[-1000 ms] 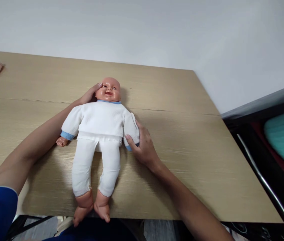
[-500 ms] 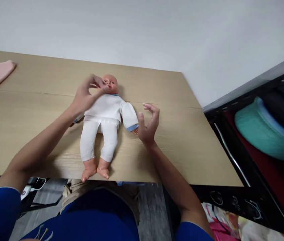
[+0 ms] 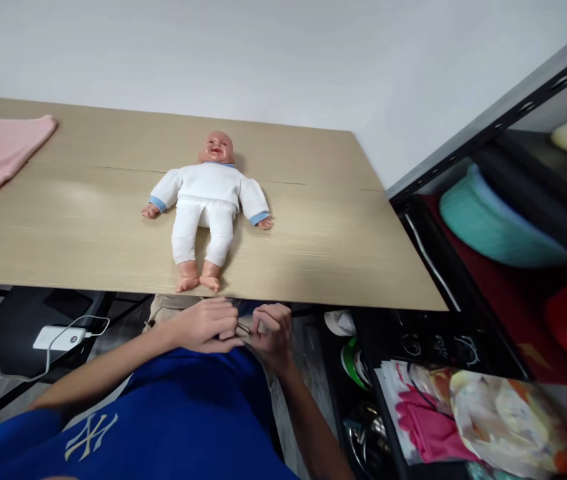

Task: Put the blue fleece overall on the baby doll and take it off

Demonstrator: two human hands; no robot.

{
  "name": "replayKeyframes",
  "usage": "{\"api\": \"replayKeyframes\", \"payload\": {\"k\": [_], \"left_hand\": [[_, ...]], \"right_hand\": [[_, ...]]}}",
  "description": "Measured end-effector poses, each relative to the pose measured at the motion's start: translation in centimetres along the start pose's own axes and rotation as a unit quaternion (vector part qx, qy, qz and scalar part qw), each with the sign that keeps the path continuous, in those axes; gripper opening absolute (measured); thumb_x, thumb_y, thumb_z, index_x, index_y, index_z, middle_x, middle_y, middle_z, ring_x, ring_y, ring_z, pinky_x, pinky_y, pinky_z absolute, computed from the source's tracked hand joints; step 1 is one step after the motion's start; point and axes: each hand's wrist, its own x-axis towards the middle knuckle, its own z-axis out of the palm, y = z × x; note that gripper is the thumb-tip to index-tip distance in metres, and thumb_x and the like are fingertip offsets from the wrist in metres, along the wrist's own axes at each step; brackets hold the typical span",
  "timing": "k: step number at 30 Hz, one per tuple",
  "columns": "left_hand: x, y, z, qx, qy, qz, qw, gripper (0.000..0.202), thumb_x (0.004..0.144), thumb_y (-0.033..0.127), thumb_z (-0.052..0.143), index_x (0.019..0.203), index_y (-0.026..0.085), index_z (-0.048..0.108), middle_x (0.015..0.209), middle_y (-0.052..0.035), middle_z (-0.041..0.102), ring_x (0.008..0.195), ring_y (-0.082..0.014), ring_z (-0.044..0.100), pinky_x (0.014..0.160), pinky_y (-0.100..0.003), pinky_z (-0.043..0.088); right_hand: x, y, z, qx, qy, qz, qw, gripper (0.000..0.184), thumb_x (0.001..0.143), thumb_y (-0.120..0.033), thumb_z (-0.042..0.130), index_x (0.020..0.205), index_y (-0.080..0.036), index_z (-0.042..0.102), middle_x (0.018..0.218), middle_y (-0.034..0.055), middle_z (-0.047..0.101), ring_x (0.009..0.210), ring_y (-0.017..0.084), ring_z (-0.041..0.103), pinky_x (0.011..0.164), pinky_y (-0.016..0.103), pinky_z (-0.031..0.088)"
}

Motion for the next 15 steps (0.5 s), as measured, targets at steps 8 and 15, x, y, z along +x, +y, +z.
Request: {"api": "replayKeyframes", "payload": {"k": [8,15], "left_hand": [[-7.5,-9.4,6.5,-0.188,0.063,-0.381,0.903,0.064,0.096,0.082,0.079,0.115,0.021,0.074,0.111,-0.0136,0.085,0.108,-0.0364,0.078,0.107,-0.05,0.063],[-5.1,-13.8,10.5,-0.232,0.134,-0.429,0.863,0.096,0.086,0.084,0.089,0.151,0.017,0.07,0.169,-0.026,0.069,0.17,-0.0506,0.052,0.145,-0.063,0.039]], "right_hand": [[-3.3,2.4,1.4,-0.021,-0.141,0.098,0.985,0.056,0.107,-0.065,0.067,0.154,-0.034,0.071,0.147,0.0179,0.076,0.147,0.053,0.065,0.126,0.082,0.054],[-2.2,3.2,2.3,-0.026,-0.201,0.074,0.976,0.03,0.102,-0.025,0.06,0.117,-0.029,0.086,0.122,0.0149,0.085,0.124,0.039,0.075,0.131,0.073,0.053]]}}
